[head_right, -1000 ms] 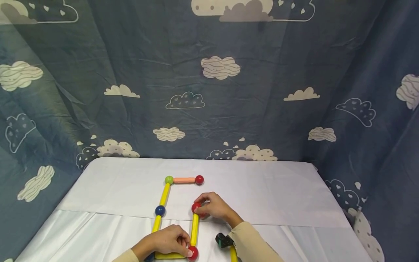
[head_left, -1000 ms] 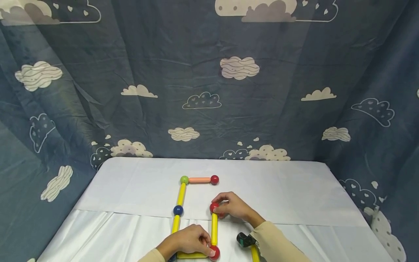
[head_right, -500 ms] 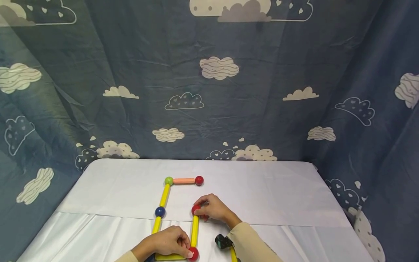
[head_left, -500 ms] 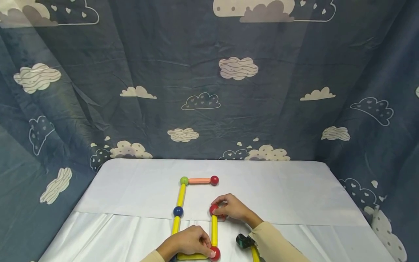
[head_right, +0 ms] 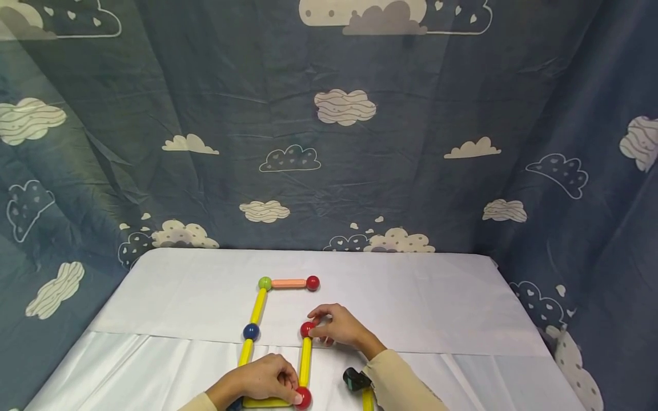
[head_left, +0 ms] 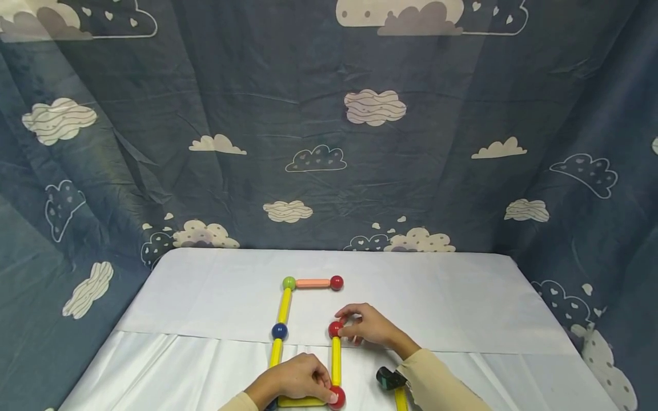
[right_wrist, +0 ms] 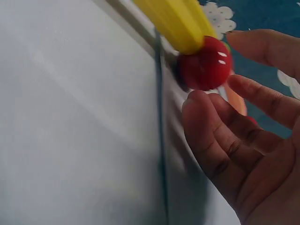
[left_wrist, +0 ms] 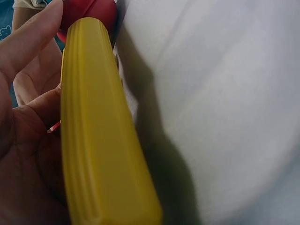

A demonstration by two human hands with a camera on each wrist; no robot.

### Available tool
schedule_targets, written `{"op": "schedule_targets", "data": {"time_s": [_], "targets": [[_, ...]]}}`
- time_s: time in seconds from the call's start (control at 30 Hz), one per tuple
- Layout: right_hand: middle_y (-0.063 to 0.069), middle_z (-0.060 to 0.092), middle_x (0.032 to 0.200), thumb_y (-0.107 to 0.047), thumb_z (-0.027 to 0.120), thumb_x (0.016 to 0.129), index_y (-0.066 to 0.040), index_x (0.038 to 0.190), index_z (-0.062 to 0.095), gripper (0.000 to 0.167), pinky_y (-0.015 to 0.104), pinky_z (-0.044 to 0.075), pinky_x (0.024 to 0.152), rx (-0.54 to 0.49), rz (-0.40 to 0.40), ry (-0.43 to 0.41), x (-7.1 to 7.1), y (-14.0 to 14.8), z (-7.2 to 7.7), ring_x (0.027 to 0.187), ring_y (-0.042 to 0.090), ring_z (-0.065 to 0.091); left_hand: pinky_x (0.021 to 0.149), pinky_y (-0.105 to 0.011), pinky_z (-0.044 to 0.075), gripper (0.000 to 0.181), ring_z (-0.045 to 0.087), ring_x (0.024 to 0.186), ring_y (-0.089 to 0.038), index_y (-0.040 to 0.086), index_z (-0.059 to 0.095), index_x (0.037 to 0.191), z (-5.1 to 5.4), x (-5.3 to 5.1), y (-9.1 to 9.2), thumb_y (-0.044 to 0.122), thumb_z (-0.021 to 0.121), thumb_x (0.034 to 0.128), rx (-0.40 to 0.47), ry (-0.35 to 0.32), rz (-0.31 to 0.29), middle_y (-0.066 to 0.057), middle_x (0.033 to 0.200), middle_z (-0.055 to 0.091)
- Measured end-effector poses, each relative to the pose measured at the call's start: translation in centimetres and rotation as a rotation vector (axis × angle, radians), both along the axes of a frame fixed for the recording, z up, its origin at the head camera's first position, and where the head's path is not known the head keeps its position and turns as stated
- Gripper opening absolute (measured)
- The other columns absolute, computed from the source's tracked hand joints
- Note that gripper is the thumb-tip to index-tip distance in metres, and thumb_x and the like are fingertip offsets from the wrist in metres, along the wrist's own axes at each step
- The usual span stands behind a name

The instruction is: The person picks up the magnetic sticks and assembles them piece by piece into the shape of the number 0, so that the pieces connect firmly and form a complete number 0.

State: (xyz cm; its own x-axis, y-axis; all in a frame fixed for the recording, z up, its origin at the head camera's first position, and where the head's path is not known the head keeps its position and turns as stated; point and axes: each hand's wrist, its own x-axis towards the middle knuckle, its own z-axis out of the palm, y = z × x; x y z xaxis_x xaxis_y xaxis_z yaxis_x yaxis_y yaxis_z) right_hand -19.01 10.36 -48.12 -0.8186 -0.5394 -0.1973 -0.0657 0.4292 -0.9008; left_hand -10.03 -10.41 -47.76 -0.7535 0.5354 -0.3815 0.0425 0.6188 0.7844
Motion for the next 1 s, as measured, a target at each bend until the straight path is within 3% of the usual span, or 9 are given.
{"op": "schedule_targets", "data": {"time_s": [0.2,0.47,0.67,1.0], "targets": [[0.008,0.06,0.098,-0.008,0.074,0.082,0.0,0.114,0.063,0.035,0.035,0.053,0.061,0.016,-0.031,-0.02,0.9,2.4,0.8,0.068,0.018,0.057,0.054,-0.017,0.031,0.017,0.044,0.056,-0.004,0.014,0.067,0.073,-0.1,-0.1,-0.1,0.024,0.078,0.0812,0.003,0.015,-0.009,0.009,0.061,0.054],[0.009,0.06,0.097,-0.005,0.076,0.079,0.001,0.113,0.063,0.036,0.032,0.051,0.057,-0.007,-0.038,-0.06,2.4,6.1,0.5,0.066,0.016,0.056,0.053,-0.017,0.03,0.017,0.043,0.056,-0.004,0.015,0.067,0.072,-0.1,0.1,0.0,0.025,0.078,0.0806,-0.003,0.009,-0.005,0.009,0.061,0.054],[0.009,0.061,0.095,-0.002,0.077,0.078,0.003,0.112,0.062,0.037,0.028,0.049,0.056,-0.046,-0.006,-0.114,3.3,8.3,0.5,0.066,0.015,0.058,0.053,-0.018,0.03,0.016,0.043,0.056,-0.005,0.016,0.067,0.073,0.0,0.0,-0.1,0.025,0.077,0.081,0.008,0.004,-0.006,0.008,0.061,0.053],[0.008,0.062,0.082,-0.003,0.074,0.081,0.004,0.102,0.065,0.024,0.02,0.041,0.046,-0.052,0.083,-0.095,5.4,10.7,0.5,0.055,0.009,0.05,0.052,-0.018,0.029,0.017,0.043,0.055,-0.004,0.016,0.067,0.071,-0.1,0.0,0.0,0.026,0.078,0.0799,0.011,0.009,-0.016,0.009,0.06,0.053]]}}
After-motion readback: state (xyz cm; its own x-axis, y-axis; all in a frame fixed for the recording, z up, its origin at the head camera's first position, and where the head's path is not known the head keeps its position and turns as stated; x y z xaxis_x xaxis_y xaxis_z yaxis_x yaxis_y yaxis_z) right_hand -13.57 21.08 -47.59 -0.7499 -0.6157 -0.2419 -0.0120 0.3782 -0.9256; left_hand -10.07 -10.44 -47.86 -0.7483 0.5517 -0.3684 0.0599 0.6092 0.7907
